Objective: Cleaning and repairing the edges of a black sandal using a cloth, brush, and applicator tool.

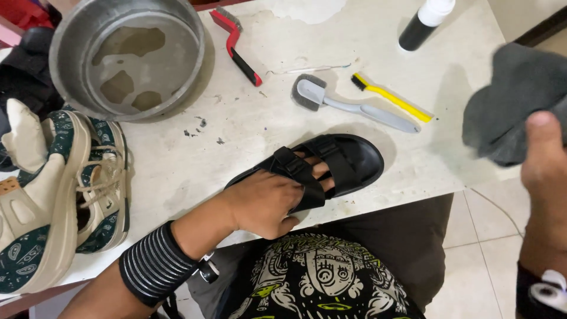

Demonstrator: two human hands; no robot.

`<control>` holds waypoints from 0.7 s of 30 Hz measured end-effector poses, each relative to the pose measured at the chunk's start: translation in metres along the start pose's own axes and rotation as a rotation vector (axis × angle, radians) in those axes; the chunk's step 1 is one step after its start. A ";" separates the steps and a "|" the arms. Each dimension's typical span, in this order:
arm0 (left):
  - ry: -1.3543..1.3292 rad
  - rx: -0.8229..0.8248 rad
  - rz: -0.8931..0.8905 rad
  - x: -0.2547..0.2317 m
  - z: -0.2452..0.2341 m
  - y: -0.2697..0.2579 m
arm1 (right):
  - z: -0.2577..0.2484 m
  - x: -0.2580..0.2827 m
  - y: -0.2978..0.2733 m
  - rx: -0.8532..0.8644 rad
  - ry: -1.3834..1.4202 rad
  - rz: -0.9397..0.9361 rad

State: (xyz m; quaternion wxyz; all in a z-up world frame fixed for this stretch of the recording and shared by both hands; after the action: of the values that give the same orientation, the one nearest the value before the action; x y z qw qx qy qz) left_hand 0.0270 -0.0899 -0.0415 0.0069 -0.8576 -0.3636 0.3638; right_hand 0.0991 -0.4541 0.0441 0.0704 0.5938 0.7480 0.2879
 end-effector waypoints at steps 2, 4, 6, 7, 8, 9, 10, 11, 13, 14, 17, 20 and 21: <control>0.010 -0.005 0.000 0.003 0.002 0.001 | 0.009 -0.008 -0.014 0.044 0.250 -0.041; 0.003 -0.018 0.004 0.002 0.001 0.001 | 0.032 0.016 -0.021 0.177 0.388 -0.017; -0.002 -0.037 0.002 0.005 0.006 0.000 | 0.055 0.054 -0.021 0.311 0.530 -0.003; 0.035 -0.179 0.111 0.005 0.007 -0.002 | 0.069 0.081 -0.022 0.532 0.601 0.027; 0.071 -0.319 0.223 0.005 0.009 -0.004 | 0.083 0.107 -0.026 0.753 0.666 0.061; 0.071 -0.321 0.217 0.004 0.008 -0.004 | 0.085 0.110 -0.021 0.756 0.669 0.056; 0.086 -0.339 0.227 0.002 0.006 -0.004 | 0.089 0.113 -0.018 0.858 0.828 0.132; 0.102 -0.356 0.235 0.000 0.005 -0.005 | 0.094 0.118 -0.016 0.959 0.988 0.211; 0.111 -0.369 0.223 -0.002 0.004 -0.004 | 0.099 0.116 -0.008 1.031 1.021 0.240; 0.119 -0.379 0.219 -0.003 0.004 -0.003 | 0.102 0.114 -0.004 1.100 1.050 0.274; 0.104 -0.381 0.231 -0.004 0.004 -0.004 | 0.126 0.101 -0.012 1.111 1.238 0.313; 0.146 -0.392 0.204 -0.003 0.003 0.001 | 0.118 0.125 -0.005 1.106 1.184 0.390; 0.148 -0.392 0.202 -0.003 0.003 0.000 | 0.118 0.129 -0.005 1.106 1.186 0.388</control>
State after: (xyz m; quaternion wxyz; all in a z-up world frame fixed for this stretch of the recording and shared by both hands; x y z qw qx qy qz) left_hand 0.0237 -0.0926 -0.0420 -0.1696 -0.8989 -0.3380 0.2212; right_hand 0.1114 -0.2941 -0.0252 -0.6877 0.4110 0.5790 0.1512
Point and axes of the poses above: each hand's wrist, its own y-axis towards the middle knuckle, its own z-axis out of the palm, x = y × z, the point moved 4 cm from there along y, towards the middle knuckle, and after that the axes turned 9 degrees about -y, right-handed, at the moved point
